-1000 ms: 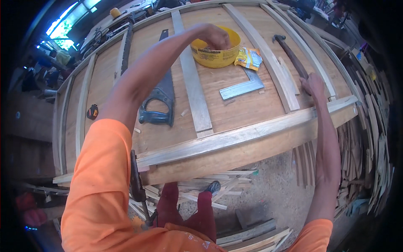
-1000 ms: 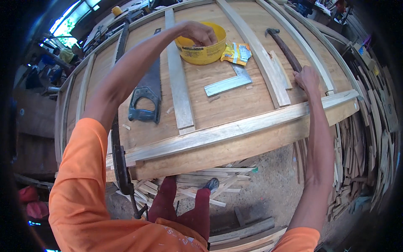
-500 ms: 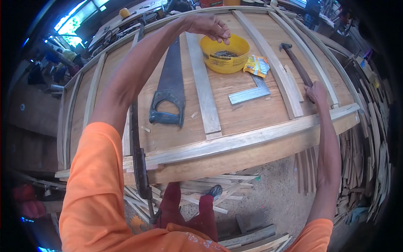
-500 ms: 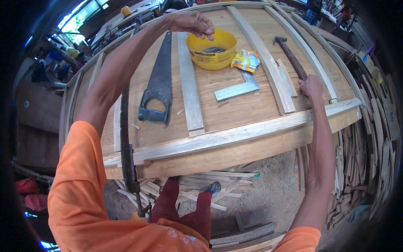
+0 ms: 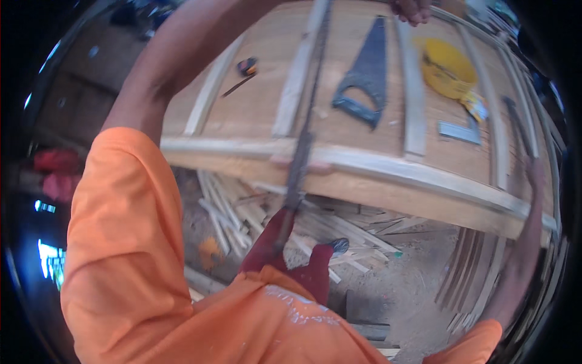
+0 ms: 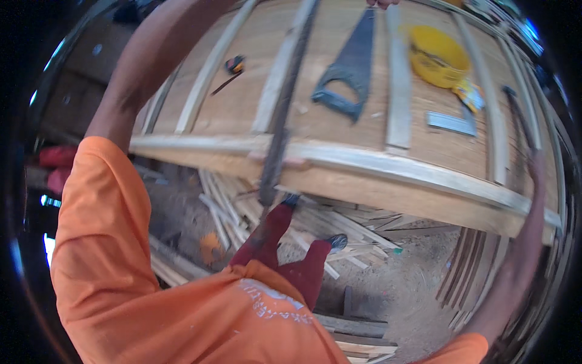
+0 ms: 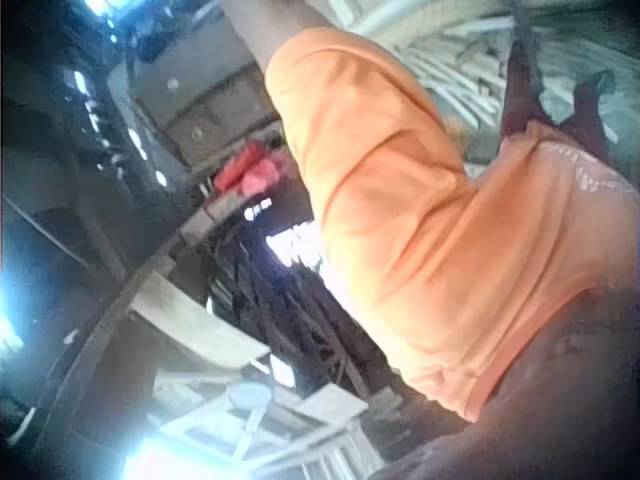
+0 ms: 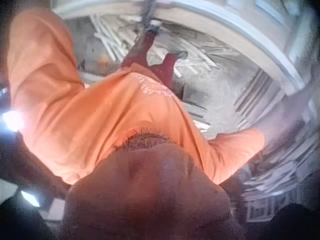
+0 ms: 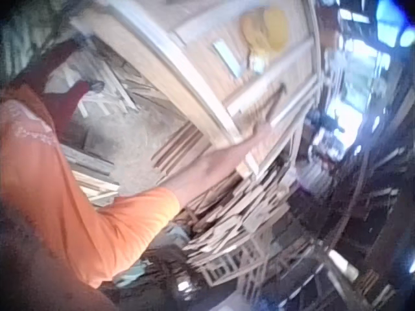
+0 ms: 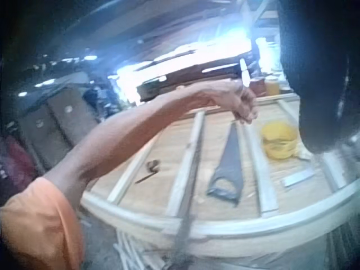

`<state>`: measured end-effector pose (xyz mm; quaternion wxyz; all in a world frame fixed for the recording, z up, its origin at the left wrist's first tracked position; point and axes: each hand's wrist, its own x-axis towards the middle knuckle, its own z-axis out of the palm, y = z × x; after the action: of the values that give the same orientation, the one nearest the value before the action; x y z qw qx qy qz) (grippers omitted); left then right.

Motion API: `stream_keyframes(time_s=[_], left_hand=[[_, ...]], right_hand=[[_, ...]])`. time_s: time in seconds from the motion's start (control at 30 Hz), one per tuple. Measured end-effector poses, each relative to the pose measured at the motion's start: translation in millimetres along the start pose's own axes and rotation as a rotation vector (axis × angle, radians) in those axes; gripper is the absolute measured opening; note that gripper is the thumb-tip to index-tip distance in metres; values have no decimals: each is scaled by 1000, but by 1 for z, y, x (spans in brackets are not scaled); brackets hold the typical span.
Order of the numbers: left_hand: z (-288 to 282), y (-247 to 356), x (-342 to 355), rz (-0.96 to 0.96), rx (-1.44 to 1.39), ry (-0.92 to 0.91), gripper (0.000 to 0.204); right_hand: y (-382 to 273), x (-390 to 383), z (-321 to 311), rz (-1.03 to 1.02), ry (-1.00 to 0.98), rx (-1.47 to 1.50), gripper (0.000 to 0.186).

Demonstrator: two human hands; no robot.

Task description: The person assembles a wooden structure by positioning wood strips against a large board, securing them with a clamp, and driving nails into them using a hammer. The person also uses a measuring tape and a pencil to mark locations on the wood before nailing.

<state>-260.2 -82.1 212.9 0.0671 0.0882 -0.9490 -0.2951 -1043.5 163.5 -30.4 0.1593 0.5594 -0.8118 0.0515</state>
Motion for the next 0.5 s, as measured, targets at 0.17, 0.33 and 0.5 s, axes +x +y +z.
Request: stream_keyframes(time_s=[0.17,0.33,0.5], left_hand=[[-10,74,-166,-269,185,104,26],[44,48,-269,-269,-70,166,16],[67,-27,-305,-221,-358,53,7]], right_hand=[[-131,-2,-53,147,-265,-128,60],[-170,-139,-193,600,-219,1278,57],[-471,-271,-341,481,237,1205,56]])
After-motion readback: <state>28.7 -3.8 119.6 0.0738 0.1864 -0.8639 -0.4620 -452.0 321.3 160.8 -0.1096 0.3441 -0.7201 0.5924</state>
